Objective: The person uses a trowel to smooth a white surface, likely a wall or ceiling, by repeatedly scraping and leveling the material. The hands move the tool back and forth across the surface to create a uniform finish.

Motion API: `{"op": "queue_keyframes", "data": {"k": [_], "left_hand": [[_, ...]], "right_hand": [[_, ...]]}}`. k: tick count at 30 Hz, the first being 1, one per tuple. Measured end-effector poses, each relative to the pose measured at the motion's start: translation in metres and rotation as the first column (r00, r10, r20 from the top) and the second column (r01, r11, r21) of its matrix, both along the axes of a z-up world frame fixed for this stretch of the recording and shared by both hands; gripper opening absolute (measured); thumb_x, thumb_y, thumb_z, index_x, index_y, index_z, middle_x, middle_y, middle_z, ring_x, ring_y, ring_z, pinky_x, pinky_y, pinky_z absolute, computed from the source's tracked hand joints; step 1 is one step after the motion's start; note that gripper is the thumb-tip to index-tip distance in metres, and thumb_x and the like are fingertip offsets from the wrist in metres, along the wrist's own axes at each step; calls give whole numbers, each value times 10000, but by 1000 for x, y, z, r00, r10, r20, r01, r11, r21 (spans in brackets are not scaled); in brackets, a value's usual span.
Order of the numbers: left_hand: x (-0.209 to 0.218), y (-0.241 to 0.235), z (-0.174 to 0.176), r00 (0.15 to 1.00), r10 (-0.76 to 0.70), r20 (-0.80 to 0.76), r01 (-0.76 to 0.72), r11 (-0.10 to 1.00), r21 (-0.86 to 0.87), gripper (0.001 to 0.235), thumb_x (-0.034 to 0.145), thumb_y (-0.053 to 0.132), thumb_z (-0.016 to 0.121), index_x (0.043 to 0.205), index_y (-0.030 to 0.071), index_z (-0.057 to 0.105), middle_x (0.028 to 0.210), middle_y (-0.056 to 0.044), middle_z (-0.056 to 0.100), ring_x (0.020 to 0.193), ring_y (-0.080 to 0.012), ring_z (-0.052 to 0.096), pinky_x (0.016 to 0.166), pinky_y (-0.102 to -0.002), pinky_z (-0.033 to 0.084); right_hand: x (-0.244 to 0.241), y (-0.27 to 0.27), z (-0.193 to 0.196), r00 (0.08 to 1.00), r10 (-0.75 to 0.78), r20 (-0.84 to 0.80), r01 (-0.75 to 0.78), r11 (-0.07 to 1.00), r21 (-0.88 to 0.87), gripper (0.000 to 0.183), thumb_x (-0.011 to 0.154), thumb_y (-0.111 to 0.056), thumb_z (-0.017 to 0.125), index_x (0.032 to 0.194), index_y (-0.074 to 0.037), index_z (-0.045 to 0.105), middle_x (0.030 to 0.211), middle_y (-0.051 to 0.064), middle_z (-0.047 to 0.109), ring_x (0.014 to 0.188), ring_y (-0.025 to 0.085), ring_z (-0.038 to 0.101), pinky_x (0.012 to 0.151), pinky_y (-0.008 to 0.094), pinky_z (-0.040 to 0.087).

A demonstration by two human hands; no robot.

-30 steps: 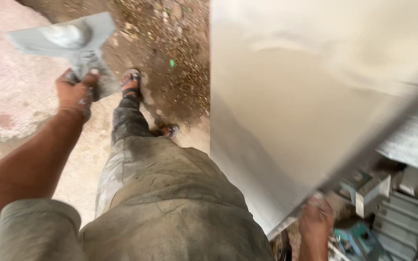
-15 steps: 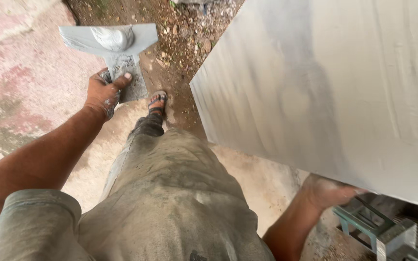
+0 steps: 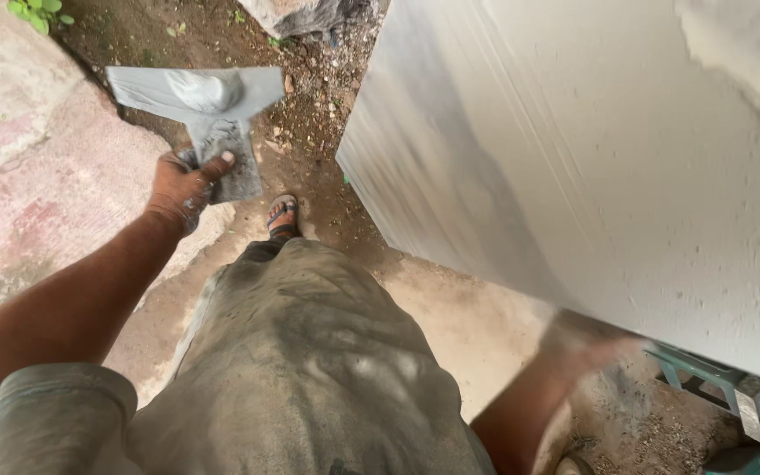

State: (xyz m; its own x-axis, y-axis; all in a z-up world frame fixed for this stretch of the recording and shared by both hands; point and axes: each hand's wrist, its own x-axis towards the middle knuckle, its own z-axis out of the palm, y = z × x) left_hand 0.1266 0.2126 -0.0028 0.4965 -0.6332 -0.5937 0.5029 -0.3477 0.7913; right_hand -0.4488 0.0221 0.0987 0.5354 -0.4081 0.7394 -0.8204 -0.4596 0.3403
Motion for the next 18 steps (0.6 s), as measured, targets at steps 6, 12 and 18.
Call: {"op": "queue_keyframes", "data": {"k": [6, 12, 18], "left_hand": [[-28, -41, -7, 996, -81, -39, 83, 996, 38, 287, 910, 110, 772, 1166, 0, 704, 1083, -98, 760, 911, -167, 714, 841, -333, 599], [-64, -48, -2, 995, -91, -44, 96, 987, 130, 318, 875, 145, 782, 1146, 7, 691, 1075, -108, 773, 939, -174, 748, 862, -310, 613], [-124, -64, -13, 998, -64, 5, 63, 995, 81, 460, 868, 221, 806, 1229, -32, 674, 1122, -146, 748, 945, -215, 719, 840, -365, 588]], "right_hand": [[-84, -9, 18, 996, -87, 4, 87, 996, -25, 643, 1160, -240, 572, 1597, 37, 191, 1563, 224, 429, 1286, 208, 645, 1092, 311, 574], [-102, 0, 23, 919, -54, 391, -3, 989, 145, 404, 1228, -335, 395, 1514, -52, 359, 1446, 160, 523, 1235, 228, 641, 1075, 334, 572], [-136, -14, 26, 48, -169, 984, -635, 756, 161, 572, 1132, -485, 442, 1491, -40, 431, 1462, 152, 499, 1322, 300, 517, 1133, 456, 503]]}}
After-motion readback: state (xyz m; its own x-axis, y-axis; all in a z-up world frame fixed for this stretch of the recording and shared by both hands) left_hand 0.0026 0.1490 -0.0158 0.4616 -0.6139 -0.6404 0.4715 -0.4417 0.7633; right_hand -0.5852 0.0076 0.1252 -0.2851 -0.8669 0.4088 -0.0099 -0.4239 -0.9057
